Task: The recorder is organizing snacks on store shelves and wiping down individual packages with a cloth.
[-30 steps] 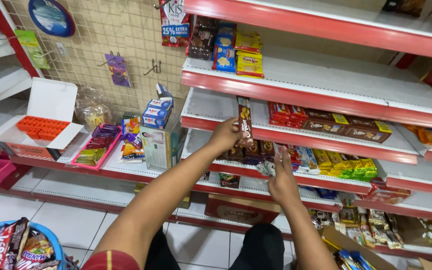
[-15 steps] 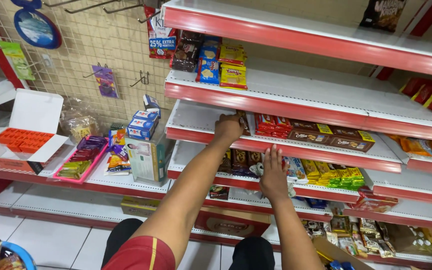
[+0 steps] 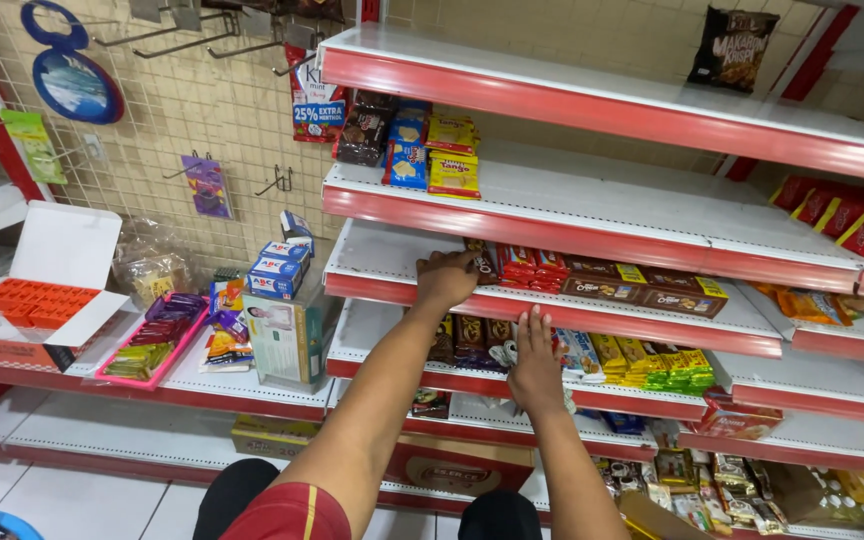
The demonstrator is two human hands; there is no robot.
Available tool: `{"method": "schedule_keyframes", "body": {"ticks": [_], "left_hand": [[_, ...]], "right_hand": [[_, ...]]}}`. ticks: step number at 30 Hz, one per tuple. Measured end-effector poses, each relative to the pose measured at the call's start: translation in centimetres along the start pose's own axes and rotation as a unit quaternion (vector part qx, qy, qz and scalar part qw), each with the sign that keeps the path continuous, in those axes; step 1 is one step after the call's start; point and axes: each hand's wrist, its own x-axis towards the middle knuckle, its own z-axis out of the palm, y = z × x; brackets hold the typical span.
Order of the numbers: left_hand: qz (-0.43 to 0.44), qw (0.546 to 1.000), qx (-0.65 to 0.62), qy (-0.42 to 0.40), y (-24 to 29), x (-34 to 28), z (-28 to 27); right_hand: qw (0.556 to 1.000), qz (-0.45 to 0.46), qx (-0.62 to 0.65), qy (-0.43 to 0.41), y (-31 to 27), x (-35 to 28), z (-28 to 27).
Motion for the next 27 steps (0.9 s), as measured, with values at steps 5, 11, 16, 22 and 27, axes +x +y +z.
{"method": "schedule_keyframes", "body": {"ticks": [5,11,16,22,27], "left_hand": [[-0.005,0.999,0.034,-0.013,1.6,-2.4,-2.1],[0.009,0.999,0.032,-0.016,0.6,-1.2,-0.8],[0.014,0.999,0.041,-0.026,1.1,-1.8,-1.4],[0.022,0.998,0.050,-0.027,1.0,-1.8,-1.4],[0.034,0.997,0.060,-0.022,1.0,-1.9,-1.3]], "right_hand": [[1.000,0.016,-0.009,-0.023,-0.3,0.0,-0.5],[0.999,0.035,-0.010,-0.031,-0.7,0.1,-0.6],[0.999,0.032,-0.023,-0.023,-0.6,0.1,-0.1],[0.999,0.032,-0.009,-0.021,-0.9,0.1,-0.5],[0.998,0.046,-0.011,-0.039,-1.4,-0.1,-1.2]]}}
